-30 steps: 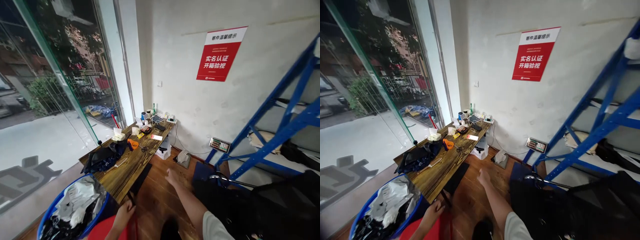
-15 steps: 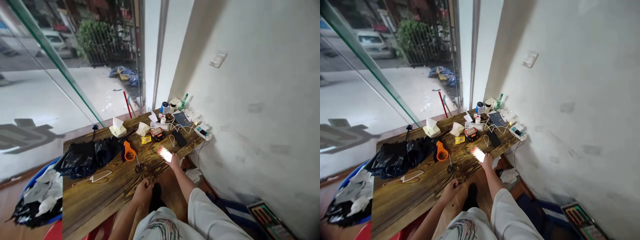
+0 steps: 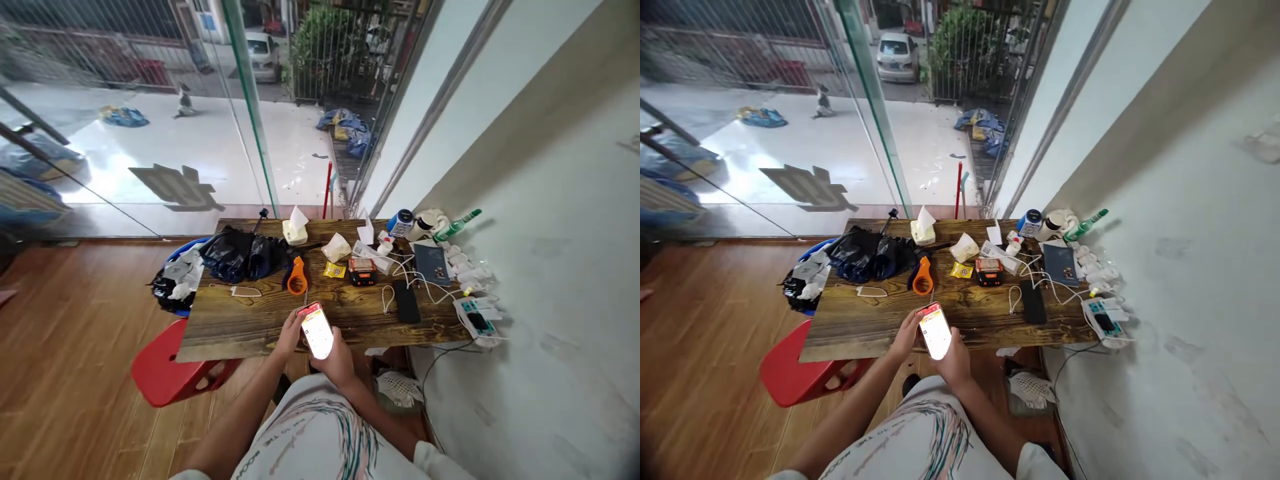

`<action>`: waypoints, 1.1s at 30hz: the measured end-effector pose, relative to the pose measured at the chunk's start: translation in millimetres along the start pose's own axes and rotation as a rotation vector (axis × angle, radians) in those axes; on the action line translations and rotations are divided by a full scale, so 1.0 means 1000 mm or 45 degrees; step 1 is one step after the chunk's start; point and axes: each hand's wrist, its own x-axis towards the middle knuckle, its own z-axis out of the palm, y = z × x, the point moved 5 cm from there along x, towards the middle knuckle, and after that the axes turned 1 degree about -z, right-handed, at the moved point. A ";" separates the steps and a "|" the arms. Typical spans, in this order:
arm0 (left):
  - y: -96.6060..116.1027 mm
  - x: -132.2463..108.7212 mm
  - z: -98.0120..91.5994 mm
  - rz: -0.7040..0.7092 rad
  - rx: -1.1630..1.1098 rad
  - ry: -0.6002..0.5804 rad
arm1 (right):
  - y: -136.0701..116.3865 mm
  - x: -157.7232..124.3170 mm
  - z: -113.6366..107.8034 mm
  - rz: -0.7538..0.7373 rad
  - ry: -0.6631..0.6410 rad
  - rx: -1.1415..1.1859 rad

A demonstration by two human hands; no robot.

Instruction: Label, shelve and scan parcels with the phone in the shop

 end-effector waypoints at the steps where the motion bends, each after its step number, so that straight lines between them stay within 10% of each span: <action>1: 0.006 -0.007 -0.005 0.025 -0.004 0.027 | -0.008 -0.003 0.000 -0.021 -0.017 0.004; 6: 0.027 -0.049 -0.021 0.117 -0.049 0.091 | -0.035 -0.012 -0.003 -0.132 -0.100 -0.009; 16: 0.014 -0.162 -0.026 0.130 -0.606 -0.453 | -0.093 -0.066 0.012 -0.252 -0.301 0.671; 23: 0.005 -0.197 -0.048 0.181 -0.653 -0.554 | -0.122 -0.081 0.031 -0.069 -0.757 1.286; 33: 0.004 -0.224 -0.054 0.240 -0.657 -0.453 | -0.132 -0.094 0.039 -0.050 -0.600 1.296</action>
